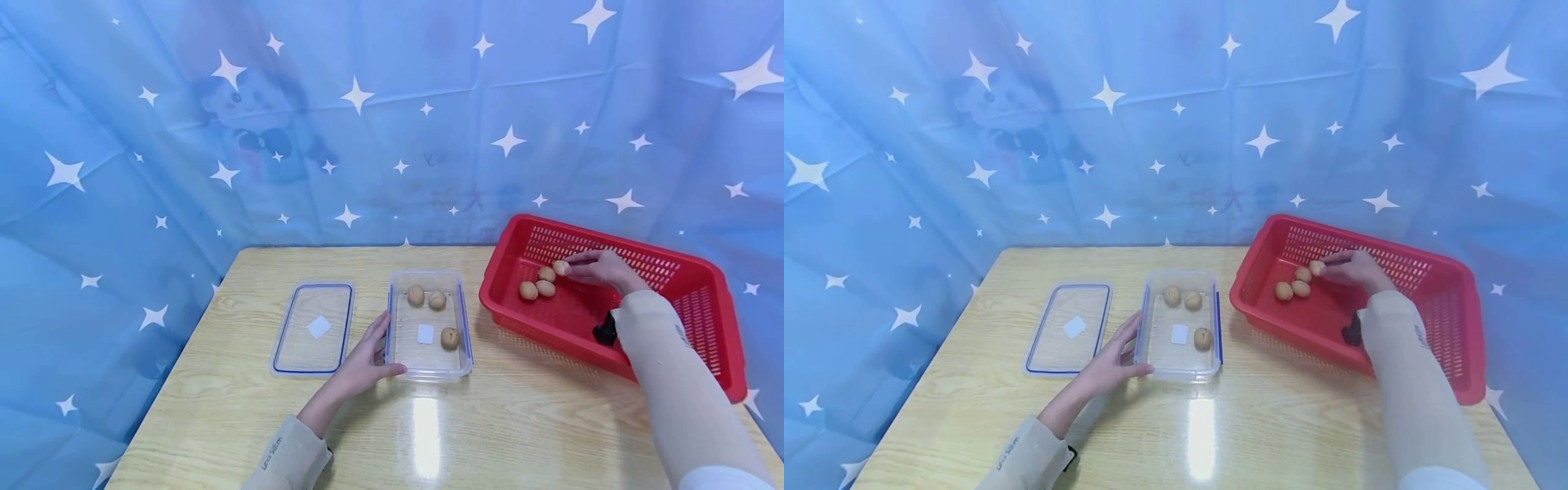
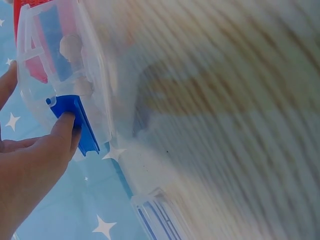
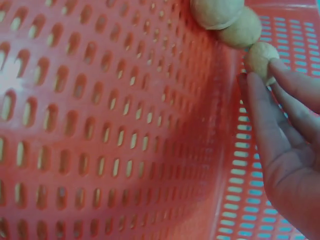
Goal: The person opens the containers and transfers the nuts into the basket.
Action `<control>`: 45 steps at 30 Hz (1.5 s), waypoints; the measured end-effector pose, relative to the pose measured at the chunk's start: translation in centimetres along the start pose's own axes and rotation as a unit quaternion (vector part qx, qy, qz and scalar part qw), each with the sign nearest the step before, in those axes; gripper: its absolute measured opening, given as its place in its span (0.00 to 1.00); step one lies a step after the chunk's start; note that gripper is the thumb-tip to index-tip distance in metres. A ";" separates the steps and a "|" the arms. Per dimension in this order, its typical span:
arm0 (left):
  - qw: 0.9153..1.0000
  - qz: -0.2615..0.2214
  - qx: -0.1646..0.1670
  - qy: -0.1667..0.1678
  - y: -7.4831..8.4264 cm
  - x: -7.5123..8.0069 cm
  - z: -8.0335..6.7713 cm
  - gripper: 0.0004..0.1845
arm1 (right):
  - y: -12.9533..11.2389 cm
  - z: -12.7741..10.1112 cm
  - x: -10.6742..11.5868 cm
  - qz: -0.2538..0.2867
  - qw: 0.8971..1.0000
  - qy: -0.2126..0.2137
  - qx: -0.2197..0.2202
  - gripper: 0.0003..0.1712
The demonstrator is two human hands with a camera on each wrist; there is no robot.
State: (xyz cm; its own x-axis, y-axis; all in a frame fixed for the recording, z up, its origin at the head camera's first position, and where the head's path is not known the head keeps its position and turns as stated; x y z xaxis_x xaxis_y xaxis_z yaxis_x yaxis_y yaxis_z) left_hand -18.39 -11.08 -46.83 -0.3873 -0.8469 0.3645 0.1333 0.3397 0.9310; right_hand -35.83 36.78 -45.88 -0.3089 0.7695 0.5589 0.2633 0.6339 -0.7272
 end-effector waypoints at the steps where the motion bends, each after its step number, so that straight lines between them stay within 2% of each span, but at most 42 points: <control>1: 1.000 -0.003 -0.001 0.000 0.0 -0.1 0.0 0.55 | 0.2 0.1 0.0 0.003 1.000 -0.004 0.000 0.41; 9: 1.000 -0.001 0.001 0.006 -0.3 -0.5 -0.3 0.54 | 0.6 0.1 -0.5 -0.013 0.999 -0.032 0.015 0.36; 19: 1.000 0.001 0.004 0.004 -0.3 -0.7 -0.4 0.54 | 0.9 -0.3 -0.4 -0.015 1.000 -0.025 -0.004 0.36; 25: 1.000 0.002 0.002 0.006 -0.2 -0.6 -0.3 0.55 | 0.1 -0.6 0.2 0.021 1.000 -0.014 -0.004 0.34; 33: 1.000 0.010 0.002 0.006 -0.1 -0.3 0.2 0.55 | -2.3 -1.4 1.1 0.005 1.000 -0.006 0.001 0.37; 37: 1.000 0.013 0.005 0.007 0.0 -0.2 0.3 0.55 | -4.0 -1.9 1.2 0.028 1.000 -0.004 0.005 0.40; 45: 1.000 0.007 0.003 0.003 0.0 -0.1 0.1 0.55 | -7.7 -3.2 0.1 0.095 0.995 -0.005 0.032 0.40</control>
State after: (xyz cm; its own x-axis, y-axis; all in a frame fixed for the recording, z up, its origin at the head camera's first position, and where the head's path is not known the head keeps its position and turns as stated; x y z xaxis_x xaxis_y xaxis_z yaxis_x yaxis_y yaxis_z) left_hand -18.45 -10.92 -46.92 -0.3795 -0.8445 0.3779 0.1336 0.3542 0.9256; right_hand -34.99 32.20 -38.99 -0.2691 0.8736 0.4054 0.2582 0.4710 -0.8435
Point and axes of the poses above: each hand's wrist, its own z-axis towards the middle knuckle, its own x-axis out of the back of the hand, y = z × x, the point moved 4 cm from there along z, towards the middle knuckle, and after that the axes turned 5 degrees about -x, right-handed, at the moved point
